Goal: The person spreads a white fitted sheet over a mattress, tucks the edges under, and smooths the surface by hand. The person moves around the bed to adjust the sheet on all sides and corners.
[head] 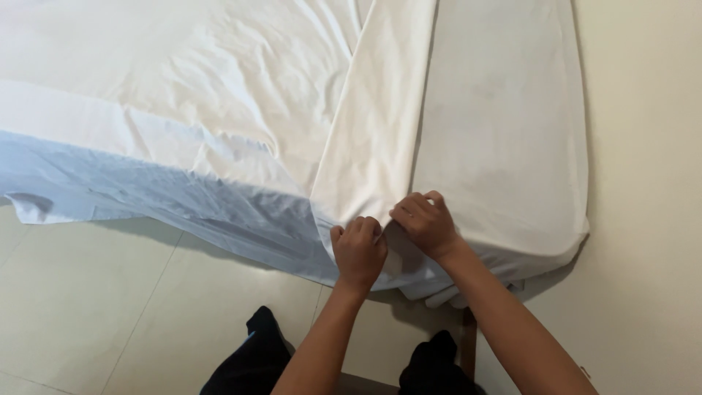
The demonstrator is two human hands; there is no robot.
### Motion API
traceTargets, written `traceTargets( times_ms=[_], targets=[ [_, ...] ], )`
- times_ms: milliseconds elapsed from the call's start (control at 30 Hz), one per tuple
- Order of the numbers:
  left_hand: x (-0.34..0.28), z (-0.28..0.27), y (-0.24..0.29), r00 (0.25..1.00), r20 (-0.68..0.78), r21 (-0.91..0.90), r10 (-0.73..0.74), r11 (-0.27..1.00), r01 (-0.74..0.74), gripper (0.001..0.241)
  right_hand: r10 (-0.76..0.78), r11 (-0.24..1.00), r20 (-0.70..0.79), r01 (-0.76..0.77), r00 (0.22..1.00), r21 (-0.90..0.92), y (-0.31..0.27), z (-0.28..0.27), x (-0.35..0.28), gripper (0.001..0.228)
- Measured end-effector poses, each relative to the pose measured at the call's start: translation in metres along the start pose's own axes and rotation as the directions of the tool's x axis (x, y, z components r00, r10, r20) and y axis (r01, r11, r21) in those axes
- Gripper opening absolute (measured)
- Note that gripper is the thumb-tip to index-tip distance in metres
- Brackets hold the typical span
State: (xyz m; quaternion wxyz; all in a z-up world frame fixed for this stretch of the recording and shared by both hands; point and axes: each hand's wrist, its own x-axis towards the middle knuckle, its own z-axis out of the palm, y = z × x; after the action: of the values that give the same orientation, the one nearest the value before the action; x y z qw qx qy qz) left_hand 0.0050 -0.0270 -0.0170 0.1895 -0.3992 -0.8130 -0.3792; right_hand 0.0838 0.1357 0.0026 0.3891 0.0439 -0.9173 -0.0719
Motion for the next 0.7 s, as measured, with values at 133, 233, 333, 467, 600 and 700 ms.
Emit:
traceTargets(
  times_ms=[133, 233, 333, 467, 600, 700],
  targets=[
    [-0.004, -0.011, -0.003, 0.987, -0.08, 0.055, 0.137, 0.99, -0.133, 0.018, -0.065, 0.997, 0.048, 0.067, 0.997, -0.036, -0.015, -0.007, 0.01, 0.011],
    [-0.012, -0.009, -0.01, 0.981, -0.1, 0.06, 0.166, 0.985, -0.161, 0.015, -0.1, 0.994, -0.011, 0.099, 0.995, -0.047, -0.025, -0.005, 0.02, 0.015],
    [-0.017, -0.008, -0.014, 0.981, -0.103, 0.033, 0.164, 0.986, -0.161, 0.013, -0.125, 0.991, 0.034, 0.123, 0.992, 0.053, -0.028, 0.01, 0.014, 0.008],
    [-0.031, -0.001, -0.031, 0.995, -0.085, 0.035, 0.054, 0.998, -0.052, 0.017, -0.065, 0.997, 0.05, 0.063, 0.997, 0.034, -0.032, 0.018, 0.005, 0.007],
    [-0.045, 0.007, -0.044, 0.994, -0.091, 0.052, 0.066, 0.997, -0.061, 0.022, -0.047, 0.999, 0.036, 0.047, 0.998, -0.008, -0.034, 0.021, -0.01, 0.008],
    [-0.057, 0.014, -0.043, 0.995, -0.083, 0.033, 0.057, 0.998, -0.054, 0.023, -0.037, 0.997, 0.045, 0.04, 0.998, -0.066, -0.038, 0.02, -0.01, 0.009]
  ],
)
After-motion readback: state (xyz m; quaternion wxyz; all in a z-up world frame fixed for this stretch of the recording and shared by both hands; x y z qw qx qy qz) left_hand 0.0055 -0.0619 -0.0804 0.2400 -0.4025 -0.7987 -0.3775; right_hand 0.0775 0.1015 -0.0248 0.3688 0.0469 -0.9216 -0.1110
